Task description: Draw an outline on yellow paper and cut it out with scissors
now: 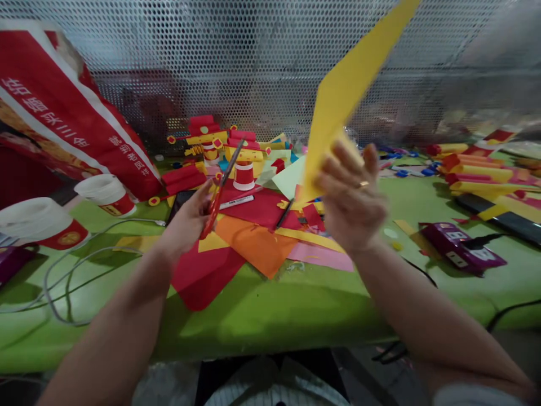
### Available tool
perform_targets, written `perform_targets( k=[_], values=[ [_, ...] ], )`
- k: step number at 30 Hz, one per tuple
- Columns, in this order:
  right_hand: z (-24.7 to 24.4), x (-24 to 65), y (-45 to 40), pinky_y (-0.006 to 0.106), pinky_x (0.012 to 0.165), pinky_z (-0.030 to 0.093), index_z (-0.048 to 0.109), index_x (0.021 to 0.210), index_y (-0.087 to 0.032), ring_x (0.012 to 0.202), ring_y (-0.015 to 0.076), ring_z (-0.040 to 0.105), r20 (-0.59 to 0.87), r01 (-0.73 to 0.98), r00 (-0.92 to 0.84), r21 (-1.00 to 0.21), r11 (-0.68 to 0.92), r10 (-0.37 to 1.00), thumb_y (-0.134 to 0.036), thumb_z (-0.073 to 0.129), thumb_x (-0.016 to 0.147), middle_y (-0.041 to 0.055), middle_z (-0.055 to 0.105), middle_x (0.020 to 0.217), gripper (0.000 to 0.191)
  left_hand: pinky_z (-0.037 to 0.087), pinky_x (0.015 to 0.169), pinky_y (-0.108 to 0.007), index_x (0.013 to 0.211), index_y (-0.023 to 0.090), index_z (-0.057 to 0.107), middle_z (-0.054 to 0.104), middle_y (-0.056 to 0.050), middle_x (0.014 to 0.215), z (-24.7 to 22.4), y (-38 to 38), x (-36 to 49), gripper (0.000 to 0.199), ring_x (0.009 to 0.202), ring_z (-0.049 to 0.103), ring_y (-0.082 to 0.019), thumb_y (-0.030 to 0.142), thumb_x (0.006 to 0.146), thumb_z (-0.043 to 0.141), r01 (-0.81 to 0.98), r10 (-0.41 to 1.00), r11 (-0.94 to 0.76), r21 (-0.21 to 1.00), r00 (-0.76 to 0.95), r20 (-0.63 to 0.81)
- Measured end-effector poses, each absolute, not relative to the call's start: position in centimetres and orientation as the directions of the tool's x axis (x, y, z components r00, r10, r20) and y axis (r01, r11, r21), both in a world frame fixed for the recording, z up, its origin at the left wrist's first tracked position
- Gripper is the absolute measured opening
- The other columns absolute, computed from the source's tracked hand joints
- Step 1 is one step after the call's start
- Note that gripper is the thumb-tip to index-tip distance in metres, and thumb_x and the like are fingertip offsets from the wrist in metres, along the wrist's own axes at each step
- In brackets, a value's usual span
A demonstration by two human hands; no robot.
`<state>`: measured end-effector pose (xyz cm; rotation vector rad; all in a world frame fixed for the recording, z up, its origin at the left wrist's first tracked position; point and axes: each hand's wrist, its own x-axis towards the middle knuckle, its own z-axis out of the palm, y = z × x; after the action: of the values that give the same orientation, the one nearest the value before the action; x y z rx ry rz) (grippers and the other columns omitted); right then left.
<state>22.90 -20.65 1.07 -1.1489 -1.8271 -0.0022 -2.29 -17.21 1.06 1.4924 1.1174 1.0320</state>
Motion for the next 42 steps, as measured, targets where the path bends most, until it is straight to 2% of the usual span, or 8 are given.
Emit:
perform_targets(
  k=[3,6,19,23,26,29,33,42],
  values=[
    [-1.7,22.4,-19.0,0.061,0.108,-0.003,0.062,0.102,-0.034,0.131,0.0229,0.035,0.740,0.826,-0.334,-0.068,0.560,0.583,-0.021,0.035,0.090,-0.0015,0.061,0.120,0.032,0.024,0.036,-0.017,0.066,0.019,0.042,0.043,0.009,0.052,-0.2,-17.7,-0.4,0.016,0.034,0.033,-0.002,0.015,0.063,0.058,-0.169,0.970,0.007,0.986,0.240,0.034],
    [-4.0,21.9,-18.0,0.062,0.107,-0.006,0.061,0.105,-0.033,0.130,0.0219,0.037,0.661,0.805,-0.494,0.102,0.585,0.564,-0.017,0.034,0.091,-0.0015,0.059,0.124,0.035,0.024,0.033,-0.017,0.064,0.020,0.034,0.042,0.009,0.052,-1.4,-18.1,1.0,0.031,0.030,0.032,-0.002,0.037,0.074,0.058,-0.205,0.970,0.033,0.978,0.241,0.017],
    [-5.7,21.3,-17.7,0.057,0.107,-0.006,0.063,0.101,-0.033,0.128,0.0200,0.038,0.770,0.816,-0.431,0.110,0.568,0.471,-0.012,0.042,0.085,-0.0027,0.064,0.117,0.034,0.023,0.028,-0.019,0.076,0.021,0.048,0.047,0.010,0.050,-2.7,-17.9,2.3,0.029,0.026,0.031,-0.002,0.021,0.061,0.074,-0.242,0.992,-0.077,0.967,0.077,0.098],
    [-4.9,20.5,-19.1,0.056,0.103,0.022,0.065,0.097,-0.030,0.114,0.0234,0.051,0.798,0.720,-0.417,-0.002,0.694,0.435,-0.017,0.047,0.080,0.0011,0.066,0.111,0.028,0.025,0.029,-0.018,0.074,0.021,0.046,0.046,0.010,0.047,-3.0,-17.6,2.0,0.028,0.027,0.033,-0.003,0.019,0.063,0.071,-0.232,0.990,-0.135,0.963,-0.001,0.138],
    [-4.3,19.4,-20.4,0.039,0.075,0.047,0.067,0.078,-0.022,0.076,0.0184,0.061,0.694,0.491,-0.355,-0.432,0.756,0.627,-0.030,0.051,0.079,0.0043,0.069,0.077,0.017,0.027,0.031,-0.018,0.072,0.020,0.043,0.045,0.010,0.046,-3.1,-17.4,1.8,0.030,0.028,0.035,-0.003,0.020,0.064,0.071,-0.242,0.986,-0.166,0.956,-0.040,0.161],
    [-4.1,18.0,-20.9,0.026,0.044,0.042,0.062,0.065,-0.018,0.046,0.0117,0.051,0.142,0.152,-0.316,-0.969,0.197,0.938,-0.051,0.050,0.078,0.0012,0.058,0.053,0.037,0.029,0.033,-0.018,0.072,0.020,0.044,0.046,0.010,0.048,-3.0,-17.4,1.9,0.029,0.031,0.037,-0.003,0.020,0.063,0.072,-0.238,0.983,-0.183,0.954,-0.043,0.177],
    [-4.1,16.9,-20.3,0.019,0.036,0.038,0.058,0.066,-0.018,0.039,0.0079,0.047,-0.223,-0.348,-0.338,-0.873,-0.341,0.914,-0.052,0.072,0.056,-0.0038,0.055,0.046,0.039,0.028,0.032,-0.018,0.078,0.019,0.048,0.047,0.010,0.050,-3.0,-17.8,2.4,0.026,0.031,0.036,-0.003,0.021,0.064,0.070,-0.201,0.984,-0.177,0.963,0.003,0.181],
    [-3.5,18.0,-19.2,0.017,0.045,0.052,0.060,0.070,-0.017,0.044,0.0081,0.059,-0.172,-0.676,-0.052,-0.719,-0.162,0.984,-0.018,0.077,0.057,-0.0048,0.064,0.053,0.022,0.037,0.040,-0.018,0.079,0.017,0.058,0.048,0.008,0.051,-2.5,-19.0,2.9,0.017,0.041,0.043,-0.006,0.020,0.065,0.066,0.093,0.979,-0.203,0.975,0.039,0.200]
  ],
)
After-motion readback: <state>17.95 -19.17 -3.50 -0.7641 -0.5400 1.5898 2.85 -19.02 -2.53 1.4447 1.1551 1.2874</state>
